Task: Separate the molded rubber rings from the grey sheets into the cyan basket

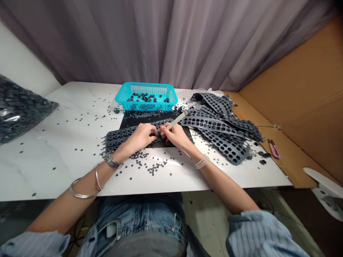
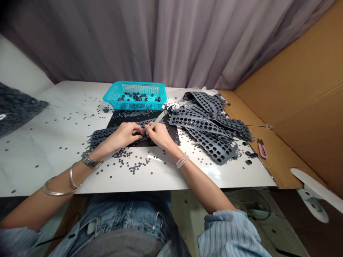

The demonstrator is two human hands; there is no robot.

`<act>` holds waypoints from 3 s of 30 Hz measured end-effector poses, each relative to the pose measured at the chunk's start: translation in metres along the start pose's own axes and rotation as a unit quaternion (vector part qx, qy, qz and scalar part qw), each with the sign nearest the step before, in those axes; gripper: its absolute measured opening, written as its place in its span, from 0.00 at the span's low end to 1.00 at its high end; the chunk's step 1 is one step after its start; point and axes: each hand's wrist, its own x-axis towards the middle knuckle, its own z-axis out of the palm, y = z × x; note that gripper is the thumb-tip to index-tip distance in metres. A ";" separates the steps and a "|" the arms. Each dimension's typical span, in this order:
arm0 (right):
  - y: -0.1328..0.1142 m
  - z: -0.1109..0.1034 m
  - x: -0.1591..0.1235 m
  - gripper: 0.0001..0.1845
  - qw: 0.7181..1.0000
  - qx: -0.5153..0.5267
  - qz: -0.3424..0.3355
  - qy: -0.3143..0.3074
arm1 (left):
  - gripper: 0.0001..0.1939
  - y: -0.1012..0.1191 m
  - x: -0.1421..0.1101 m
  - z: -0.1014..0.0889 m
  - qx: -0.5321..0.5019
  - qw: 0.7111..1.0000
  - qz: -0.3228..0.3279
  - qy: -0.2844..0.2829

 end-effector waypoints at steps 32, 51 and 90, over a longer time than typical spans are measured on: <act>0.006 -0.002 0.004 0.13 0.999 0.022 -0.015 -0.046 | 0.11 -0.021 0.000 -0.059 -0.339 0.931 -0.132 0.025; -0.024 0.002 0.003 0.22 0.932 0.363 0.013 0.020 | 0.09 -0.012 0.011 -0.006 -0.604 0.767 -0.205 -0.075; 0.006 -0.009 0.008 0.08 0.992 0.108 0.057 -0.043 | 0.09 -0.019 0.007 0.014 0.001 0.998 0.019 0.056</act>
